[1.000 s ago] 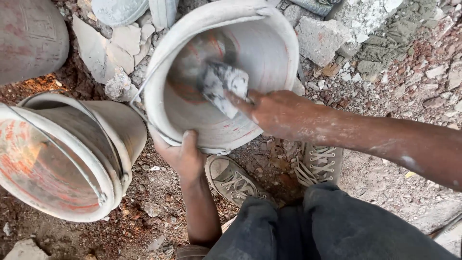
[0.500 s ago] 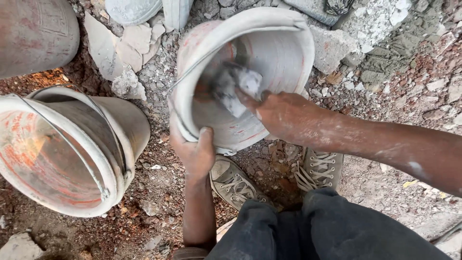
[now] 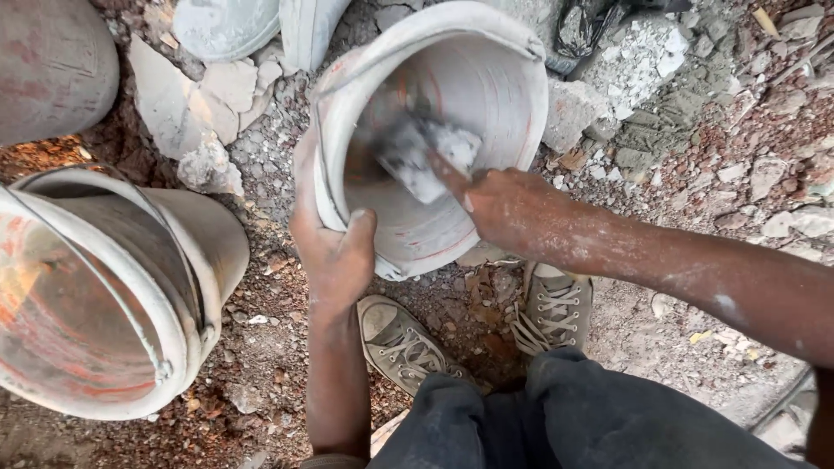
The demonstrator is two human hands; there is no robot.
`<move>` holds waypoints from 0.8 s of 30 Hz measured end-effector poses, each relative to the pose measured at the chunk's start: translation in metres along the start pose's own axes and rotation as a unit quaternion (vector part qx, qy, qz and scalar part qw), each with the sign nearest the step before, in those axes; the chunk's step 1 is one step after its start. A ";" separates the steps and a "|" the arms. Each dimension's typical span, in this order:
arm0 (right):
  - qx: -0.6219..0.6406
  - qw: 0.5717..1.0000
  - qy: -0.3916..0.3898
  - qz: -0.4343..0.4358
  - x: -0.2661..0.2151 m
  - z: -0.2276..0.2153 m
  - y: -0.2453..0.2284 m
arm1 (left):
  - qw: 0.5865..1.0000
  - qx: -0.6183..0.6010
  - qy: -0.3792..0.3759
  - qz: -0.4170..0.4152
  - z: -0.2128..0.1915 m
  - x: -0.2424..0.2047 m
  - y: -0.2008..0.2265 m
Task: The person scrapes the inside of a bucket with a trowel, then pours the contents into another bucket and continues scraping the interior and rim of the first bucket.
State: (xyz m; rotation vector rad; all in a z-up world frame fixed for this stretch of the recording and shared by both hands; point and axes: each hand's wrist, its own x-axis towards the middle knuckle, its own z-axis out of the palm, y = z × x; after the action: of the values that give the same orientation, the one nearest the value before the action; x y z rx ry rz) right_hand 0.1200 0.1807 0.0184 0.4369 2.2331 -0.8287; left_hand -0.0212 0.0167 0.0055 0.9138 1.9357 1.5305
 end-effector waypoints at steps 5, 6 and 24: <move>-0.018 0.999 0.029 -0.017 0.018 0.008 -0.002 | 1.000 0.024 -0.013 -0.014 0.000 -0.001 -0.001; 0.002 1.000 0.016 -0.023 0.019 0.010 -0.003 | 0.999 -0.002 -0.002 -0.048 -0.001 0.001 -0.001; 0.070 0.989 -0.070 0.107 0.013 -0.005 -0.012 | 0.992 0.008 -0.028 0.122 0.026 0.015 -0.004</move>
State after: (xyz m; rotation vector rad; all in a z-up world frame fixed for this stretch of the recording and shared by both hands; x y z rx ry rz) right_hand 0.1026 0.1763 0.0167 0.6531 1.9672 -0.8747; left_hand -0.0121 0.0438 -0.0040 1.2256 1.8545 1.6061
